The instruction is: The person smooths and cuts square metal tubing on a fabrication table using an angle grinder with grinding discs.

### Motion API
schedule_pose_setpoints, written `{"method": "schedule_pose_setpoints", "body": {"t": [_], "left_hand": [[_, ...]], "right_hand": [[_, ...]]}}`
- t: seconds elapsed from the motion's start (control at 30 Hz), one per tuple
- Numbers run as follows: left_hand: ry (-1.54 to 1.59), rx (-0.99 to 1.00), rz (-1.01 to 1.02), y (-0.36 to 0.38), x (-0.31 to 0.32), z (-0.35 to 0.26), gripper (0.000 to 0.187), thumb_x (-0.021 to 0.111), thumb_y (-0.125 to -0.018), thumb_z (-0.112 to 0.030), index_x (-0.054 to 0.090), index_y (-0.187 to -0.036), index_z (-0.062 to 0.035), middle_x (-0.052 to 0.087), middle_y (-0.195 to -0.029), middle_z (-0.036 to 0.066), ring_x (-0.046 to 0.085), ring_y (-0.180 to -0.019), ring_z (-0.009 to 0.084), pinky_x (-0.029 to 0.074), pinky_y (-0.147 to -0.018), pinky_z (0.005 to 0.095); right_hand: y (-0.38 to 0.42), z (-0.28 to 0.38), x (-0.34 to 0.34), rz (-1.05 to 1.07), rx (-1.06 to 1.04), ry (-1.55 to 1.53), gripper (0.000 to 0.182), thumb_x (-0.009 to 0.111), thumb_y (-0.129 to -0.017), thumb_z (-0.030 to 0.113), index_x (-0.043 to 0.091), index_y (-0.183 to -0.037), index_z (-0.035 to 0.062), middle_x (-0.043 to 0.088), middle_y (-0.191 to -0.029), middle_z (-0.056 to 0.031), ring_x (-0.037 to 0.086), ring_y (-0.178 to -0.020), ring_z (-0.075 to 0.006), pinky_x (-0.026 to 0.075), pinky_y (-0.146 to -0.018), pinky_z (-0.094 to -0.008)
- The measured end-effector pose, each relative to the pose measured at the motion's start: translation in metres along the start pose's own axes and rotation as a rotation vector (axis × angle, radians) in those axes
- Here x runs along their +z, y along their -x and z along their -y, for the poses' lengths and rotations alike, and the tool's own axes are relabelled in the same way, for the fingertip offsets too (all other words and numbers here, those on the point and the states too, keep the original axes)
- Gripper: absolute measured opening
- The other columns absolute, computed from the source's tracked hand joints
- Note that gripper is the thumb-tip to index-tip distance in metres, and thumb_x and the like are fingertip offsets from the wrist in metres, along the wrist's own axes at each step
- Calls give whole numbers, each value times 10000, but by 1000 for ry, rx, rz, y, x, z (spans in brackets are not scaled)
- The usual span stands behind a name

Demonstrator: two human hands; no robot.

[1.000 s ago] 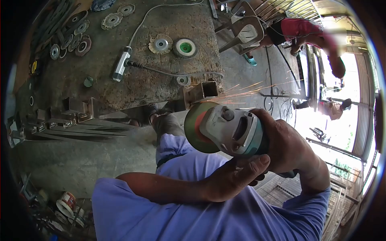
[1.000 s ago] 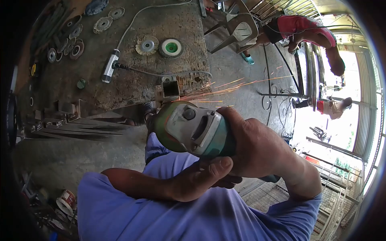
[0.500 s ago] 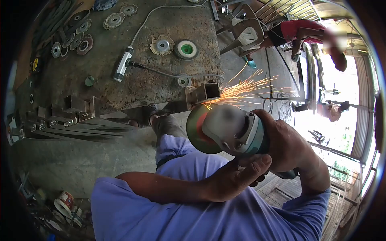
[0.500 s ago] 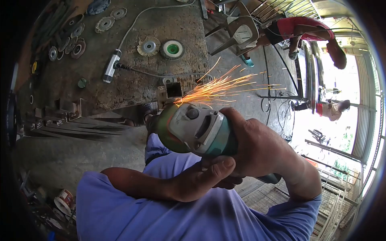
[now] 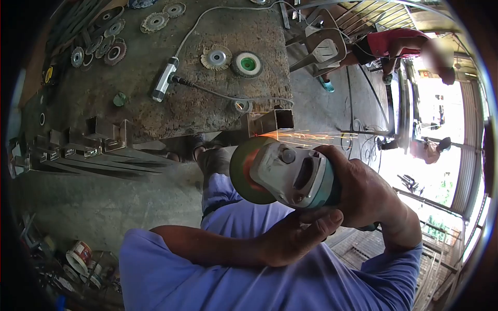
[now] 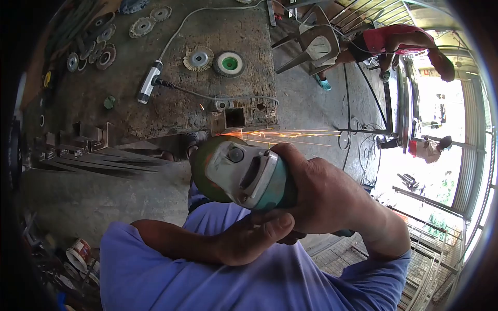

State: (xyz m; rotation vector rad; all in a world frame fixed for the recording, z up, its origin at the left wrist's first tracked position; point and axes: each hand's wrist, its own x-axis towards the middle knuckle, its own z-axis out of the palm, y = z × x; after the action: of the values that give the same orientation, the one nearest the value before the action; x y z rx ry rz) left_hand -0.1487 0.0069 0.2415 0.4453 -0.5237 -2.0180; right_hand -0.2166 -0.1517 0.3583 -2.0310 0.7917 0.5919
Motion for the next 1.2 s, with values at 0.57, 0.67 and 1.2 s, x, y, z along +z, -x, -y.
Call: {"method": "schedule_pose_setpoints", "body": {"t": [0.57,0.67,1.2], "left_hand": [[81,31,23,-8,10,-18,538,353,-1040,-562,533,-1095,-58,490,-943,-18,429,-860,80,399,-807,278],[68,55,6,-10,12,-15,513,356,-1046,-545,533,-1078,-65,479,-928,-25,418,-848,79,392,-802,271],[-45,31,41,-5,4,-17,658,419,-1036,-515,458,-1396,35,554,-1323,167,469,-1309,237,342,-1105,344]], "right_hand": [[3,-9,-6,-8,17,74,853,861,-670,286,399,-1326,-4,696,-901,-246,708,-861,-404,557,-742,-449],[1,-11,-7,-18,-10,69,843,858,-669,281,404,-1322,-2,697,-906,-241,706,-875,-405,555,-760,-450],[5,-7,3,-60,23,47,865,882,-667,310,413,-1321,-7,702,-869,-235,717,-834,-395,569,-719,-436]]}}
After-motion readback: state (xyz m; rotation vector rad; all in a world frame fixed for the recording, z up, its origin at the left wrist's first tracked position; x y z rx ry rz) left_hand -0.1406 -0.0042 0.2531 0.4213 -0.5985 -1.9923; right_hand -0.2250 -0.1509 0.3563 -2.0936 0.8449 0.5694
